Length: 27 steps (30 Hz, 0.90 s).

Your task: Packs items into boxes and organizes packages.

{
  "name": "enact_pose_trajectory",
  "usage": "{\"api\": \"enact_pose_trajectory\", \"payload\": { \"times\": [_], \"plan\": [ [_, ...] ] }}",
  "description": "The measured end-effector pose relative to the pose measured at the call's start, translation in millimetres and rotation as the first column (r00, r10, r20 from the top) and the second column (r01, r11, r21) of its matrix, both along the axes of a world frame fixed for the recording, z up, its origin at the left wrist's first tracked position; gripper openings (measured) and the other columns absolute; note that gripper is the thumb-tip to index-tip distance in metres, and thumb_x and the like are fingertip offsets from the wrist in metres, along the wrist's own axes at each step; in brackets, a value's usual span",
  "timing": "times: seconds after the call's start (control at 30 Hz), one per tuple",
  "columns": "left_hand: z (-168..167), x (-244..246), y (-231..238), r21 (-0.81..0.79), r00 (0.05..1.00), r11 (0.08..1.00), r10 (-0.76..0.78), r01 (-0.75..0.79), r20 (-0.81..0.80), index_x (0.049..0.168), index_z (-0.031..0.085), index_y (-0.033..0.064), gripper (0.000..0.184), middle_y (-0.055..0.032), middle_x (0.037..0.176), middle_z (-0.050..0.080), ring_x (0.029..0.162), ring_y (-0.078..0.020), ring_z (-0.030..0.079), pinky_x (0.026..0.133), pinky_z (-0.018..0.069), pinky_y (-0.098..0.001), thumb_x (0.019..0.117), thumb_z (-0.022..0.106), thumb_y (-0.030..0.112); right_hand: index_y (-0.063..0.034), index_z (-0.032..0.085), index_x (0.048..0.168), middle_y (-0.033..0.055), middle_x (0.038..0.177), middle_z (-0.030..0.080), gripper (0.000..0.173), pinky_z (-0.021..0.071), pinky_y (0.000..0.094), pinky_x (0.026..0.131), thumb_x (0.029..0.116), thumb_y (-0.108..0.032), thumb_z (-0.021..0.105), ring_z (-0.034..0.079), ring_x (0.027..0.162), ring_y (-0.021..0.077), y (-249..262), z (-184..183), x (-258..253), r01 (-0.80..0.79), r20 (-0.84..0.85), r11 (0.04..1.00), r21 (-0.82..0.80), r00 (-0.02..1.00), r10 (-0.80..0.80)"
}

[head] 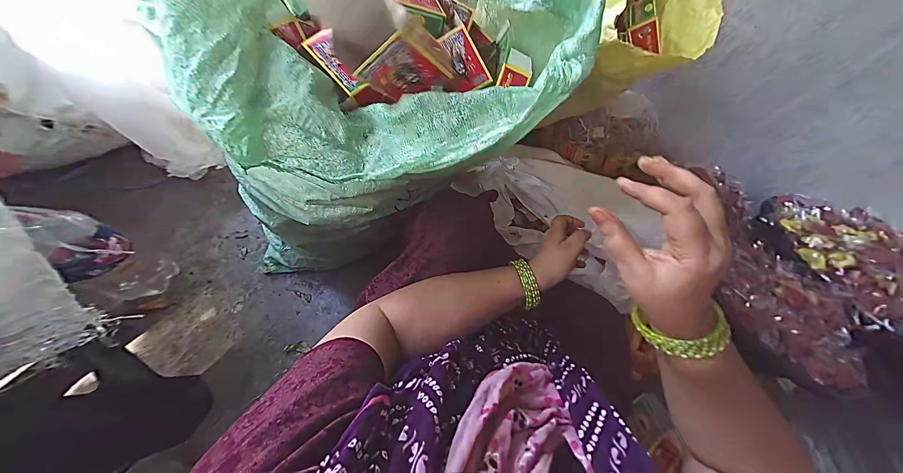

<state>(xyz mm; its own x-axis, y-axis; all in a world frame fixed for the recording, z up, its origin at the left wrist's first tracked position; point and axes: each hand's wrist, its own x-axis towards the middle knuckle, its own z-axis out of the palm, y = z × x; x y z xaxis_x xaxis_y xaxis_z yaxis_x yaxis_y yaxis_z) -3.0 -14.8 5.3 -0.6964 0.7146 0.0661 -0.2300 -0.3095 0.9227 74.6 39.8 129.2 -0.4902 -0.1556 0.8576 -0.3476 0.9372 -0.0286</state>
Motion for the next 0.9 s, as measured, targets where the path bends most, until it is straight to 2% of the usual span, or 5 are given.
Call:
{"api": "enact_pose_trajectory", "payload": {
  "times": [0.13,0.23,0.47,0.67,0.9],
  "plan": [
    [-5.2,0.5,7.0,-0.064,0.999,0.997,-0.036,0.037,0.013,0.144,0.040,-0.0025,0.044,-0.0234,0.129,0.058,0.106,-0.0286,0.067,0.085,0.0596,-0.0446,0.1093,0.041,0.024,-0.0024,0.074,0.115,0.0236,0.131,0.064,0.035,0.0476,0.0460,0.106,0.0946,-0.030,0.075,0.059,0.126,0.0351,76.4,-50.1,66.7,0.366,0.165,0.930,-0.043,0.920,-0.354],
    [-4.9,7.3,8.3,-0.119,0.999,0.992,-0.038,0.037,-0.006,0.145,0.039,0.0018,0.044,-0.0199,0.130,0.059,0.104,-0.0273,0.068,0.083,0.0594,-0.0457,0.1087,0.040,0.027,-0.0033,0.071,0.121,0.0218,0.134,0.063,0.040,0.0447,0.0535,0.109,0.0979,-0.035,0.066,0.058,0.128,0.0381,133.6,-92.3,130.5,0.690,0.483,0.724,-0.008,0.637,-0.601],
    [-17.4,8.4,25.2,-0.185,0.998,0.981,-0.060,0.064,0.029,0.140,0.043,0.0034,0.042,-0.0154,0.130,0.060,0.103,-0.0256,0.069,0.083,0.0615,-0.0449,0.1064,0.045,0.028,0.0013,0.062,0.133,0.0284,0.132,0.062,0.052,0.0453,0.0646,0.105,0.0954,-0.033,0.068,0.059,0.125,0.0446,194.4,-239.6,241.4,0.926,0.948,0.265,0.267,-0.203,-0.246],
    [-27.1,11.8,31.1,-0.242,0.997,0.967,-0.077,0.079,0.019,0.138,0.044,0.0045,0.040,-0.0147,0.131,0.058,0.103,-0.0242,0.069,0.082,0.0620,-0.0426,0.1051,0.049,0.027,0.0047,0.060,0.136,0.0332,0.143,0.053,0.076,0.0392,0.0663,0.110,0.0937,-0.059,0.064,0.048,0.136,0.0494,185.7,-326.0,262.5,0.964,0.960,0.079,0.252,-0.239,-0.142],
    [-27.2,11.7,31.1,-0.270,0.996,0.959,-0.081,0.084,0.021,0.137,0.046,0.0048,0.038,-0.0141,0.128,0.060,0.101,-0.0242,0.070,0.081,0.0626,-0.0423,0.1050,0.049,0.025,0.0030,0.066,0.126,0.0259,0.131,0.064,0.055,0.0451,0.0630,0.105,0.1013,-0.044,0.053,0.059,0.127,0.0418,189.3,-305.1,250.8,0.965,0.965,0.038,0.259,-0.256,-0.063]
  ]
}}
